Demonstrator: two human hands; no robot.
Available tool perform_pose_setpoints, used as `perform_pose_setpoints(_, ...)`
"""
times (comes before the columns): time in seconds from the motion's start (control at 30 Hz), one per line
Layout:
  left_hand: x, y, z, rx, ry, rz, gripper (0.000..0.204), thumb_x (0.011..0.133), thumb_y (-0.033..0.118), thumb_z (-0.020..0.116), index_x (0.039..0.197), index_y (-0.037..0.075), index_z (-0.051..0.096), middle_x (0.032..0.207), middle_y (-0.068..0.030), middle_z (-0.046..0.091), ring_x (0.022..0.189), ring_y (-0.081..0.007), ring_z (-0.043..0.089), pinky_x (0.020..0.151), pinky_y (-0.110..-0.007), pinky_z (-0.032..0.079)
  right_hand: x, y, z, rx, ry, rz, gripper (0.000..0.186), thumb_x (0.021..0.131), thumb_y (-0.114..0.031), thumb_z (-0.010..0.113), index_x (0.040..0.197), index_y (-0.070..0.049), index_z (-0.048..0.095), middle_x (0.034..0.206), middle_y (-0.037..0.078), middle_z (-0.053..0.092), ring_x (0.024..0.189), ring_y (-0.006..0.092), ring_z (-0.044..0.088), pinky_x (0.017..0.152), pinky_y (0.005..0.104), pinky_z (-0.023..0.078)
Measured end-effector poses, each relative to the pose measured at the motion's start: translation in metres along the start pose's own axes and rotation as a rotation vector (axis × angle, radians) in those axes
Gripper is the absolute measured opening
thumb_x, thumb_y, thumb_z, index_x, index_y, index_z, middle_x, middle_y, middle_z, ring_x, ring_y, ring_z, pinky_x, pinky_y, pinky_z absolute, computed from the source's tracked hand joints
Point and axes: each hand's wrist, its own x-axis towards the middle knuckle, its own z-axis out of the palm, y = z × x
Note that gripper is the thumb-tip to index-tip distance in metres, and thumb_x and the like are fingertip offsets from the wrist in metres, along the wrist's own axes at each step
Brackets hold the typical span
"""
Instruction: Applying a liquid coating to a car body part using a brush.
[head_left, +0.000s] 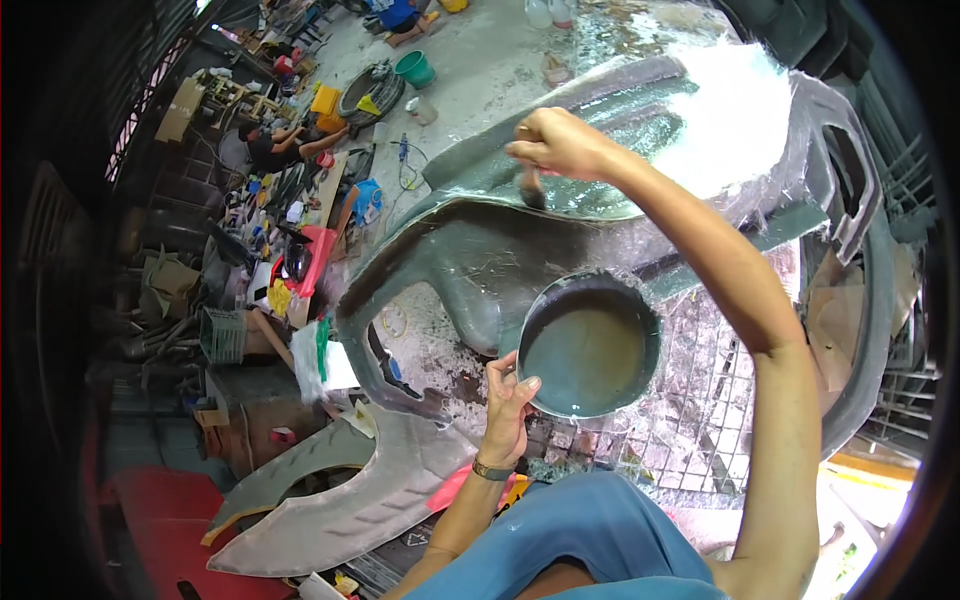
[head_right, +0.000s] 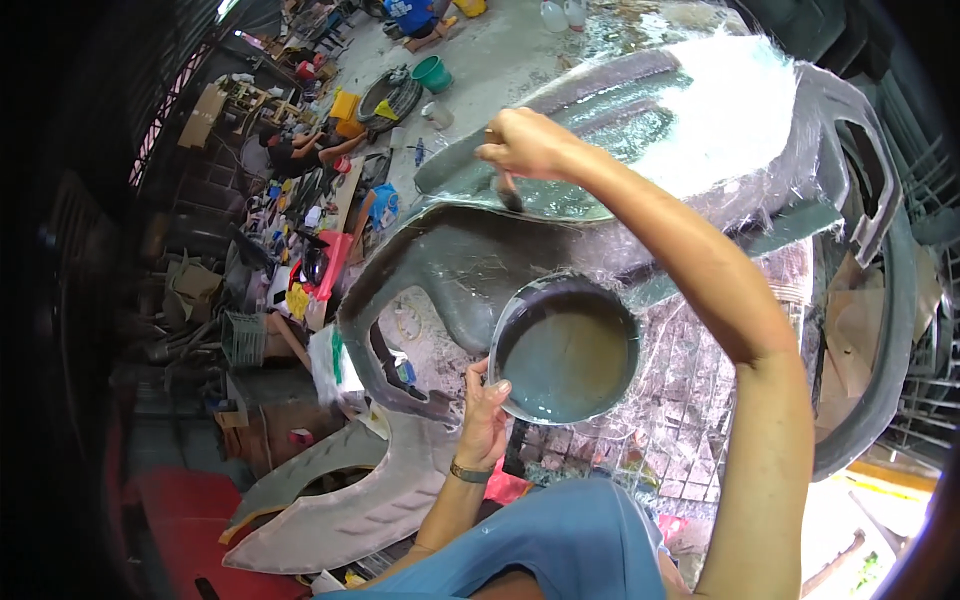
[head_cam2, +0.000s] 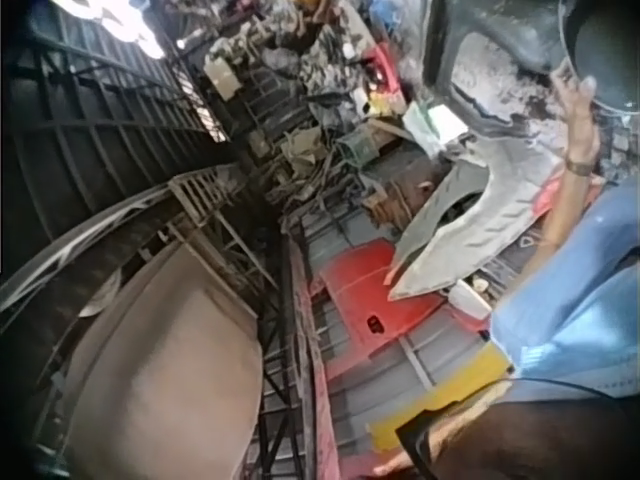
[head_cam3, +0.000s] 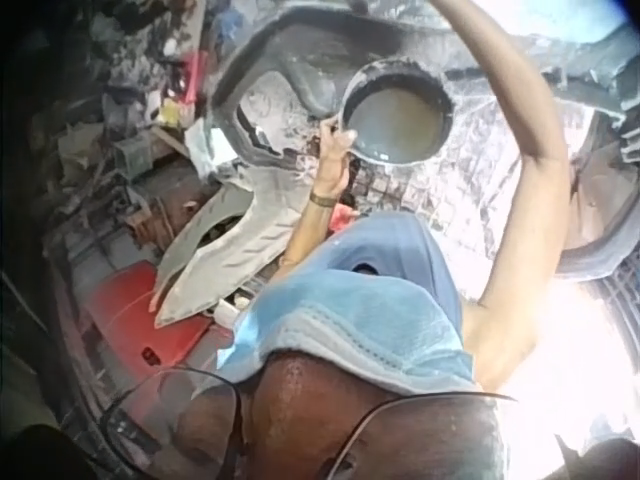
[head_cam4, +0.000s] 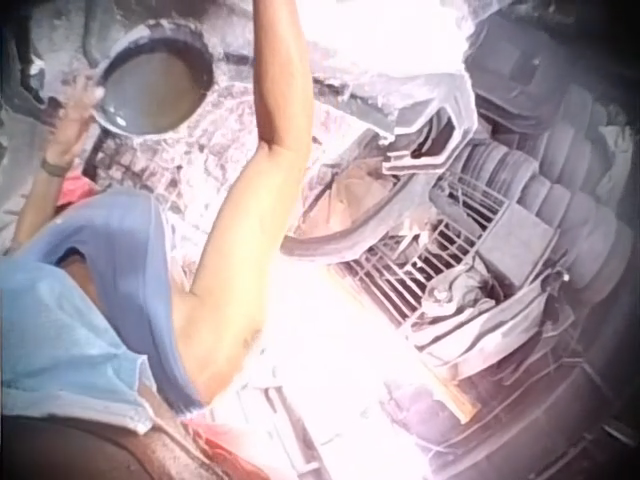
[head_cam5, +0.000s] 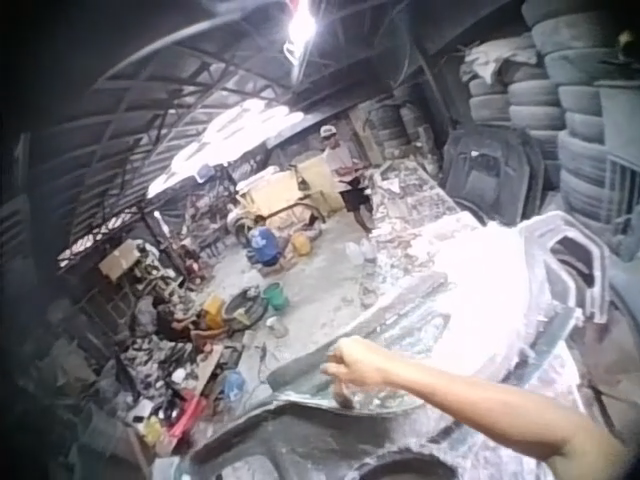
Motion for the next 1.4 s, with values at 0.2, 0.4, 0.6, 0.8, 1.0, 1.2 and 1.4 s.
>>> perform_pose_setpoints(0.2,-0.005,0.008,-0.003,0.010,0.089,0.055,0.056,0.085,0.017,0.067,0.127,0.009,0.031,0.113,-0.0092,0.058,0.096,-0.0132,0.061,0.070,-0.028,0.057,0.032,-0.019,0.017,0.167,0.020,-0.273,0.031,0.092,-0.026,0.061,0.076,0.001,0.063,0.059,0.003,0.062,0.054,0.0090,0.048,0.050,0.0290,0.040)
perform_pose_setpoints(0.4,0.003,0.025,-0.021,0.055,0.185,0.124,0.047,0.088,0.021,0.063,0.124,0.011,0.035,0.109,-0.0075,0.056,0.088,-0.0144,0.063,0.064,-0.027,0.057,-0.047,-0.064,-0.036,0.324,0.116,-0.283,0.029,0.092,-0.023,0.061,0.080,0.003,0.066,0.074,0.005,0.069,0.064,0.0087,0.055,0.060,0.0247,0.046)
perform_pose_setpoints(0.6,0.021,0.030,-0.019,0.124,0.140,0.152,0.049,0.089,0.024,0.063,0.126,0.008,0.034,0.108,-0.0088,0.058,0.084,-0.0131,0.063,0.063,-0.026,0.057,-0.139,-0.043,-0.001,-0.172,-0.222,-0.295,0.017,0.085,-0.021,0.068,0.078,-0.006,0.068,0.077,0.007,0.067,0.068,0.0201,0.064,0.061,0.0338,0.050)
perform_pose_setpoints(0.8,0.021,0.031,0.001,0.049,0.113,0.136,0.058,0.085,0.027,0.069,0.127,0.008,0.033,0.109,-0.0090,0.060,0.087,-0.0127,0.062,0.065,-0.025,0.055,-0.145,-0.032,0.011,-0.103,-0.229,0.052,0.020,0.087,-0.021,0.065,0.077,-0.004,0.067,0.068,0.009,0.067,0.063,0.0219,0.063,0.059,0.0340,0.049)
perform_pose_setpoints(1.0,0.021,0.038,0.001,0.007,0.090,0.128,0.058,0.086,0.029,0.068,0.128,0.009,0.032,0.115,-0.0102,0.057,0.092,-0.0142,0.061,0.070,-0.026,0.053,-0.112,-0.018,-0.054,0.511,0.079,0.184,0.026,0.089,-0.030,0.064,0.083,-0.006,0.070,0.063,-0.001,0.062,0.051,0.0016,0.048,0.043,0.0171,0.031)
perform_pose_setpoints(1.2,0.013,0.039,-0.016,-0.021,0.113,0.151,0.054,0.086,0.021,0.066,0.126,0.009,0.032,0.119,-0.0100,0.055,0.099,-0.0121,0.057,0.077,-0.024,0.050,-0.025,0.000,-0.055,0.394,0.078,-0.009,0.018,0.090,-0.023,0.064,0.085,-0.006,0.069,0.060,-0.003,0.058,0.046,0.0020,0.046,0.041,0.0183,0.033)
perform_pose_setpoints(1.4,0.006,0.033,-0.024,-0.043,0.172,0.104,0.057,0.080,0.016,0.068,0.125,0.006,0.034,0.118,-0.0087,0.053,0.108,-0.0145,0.052,0.095,-0.031,0.045,0.047,0.010,0.018,-0.087,-0.081,-0.479,0.021,0.082,-0.012,0.068,0.073,0.002,0.054,0.068,0.020,0.059,0.069,0.0388,0.059,0.061,0.0428,0.045)
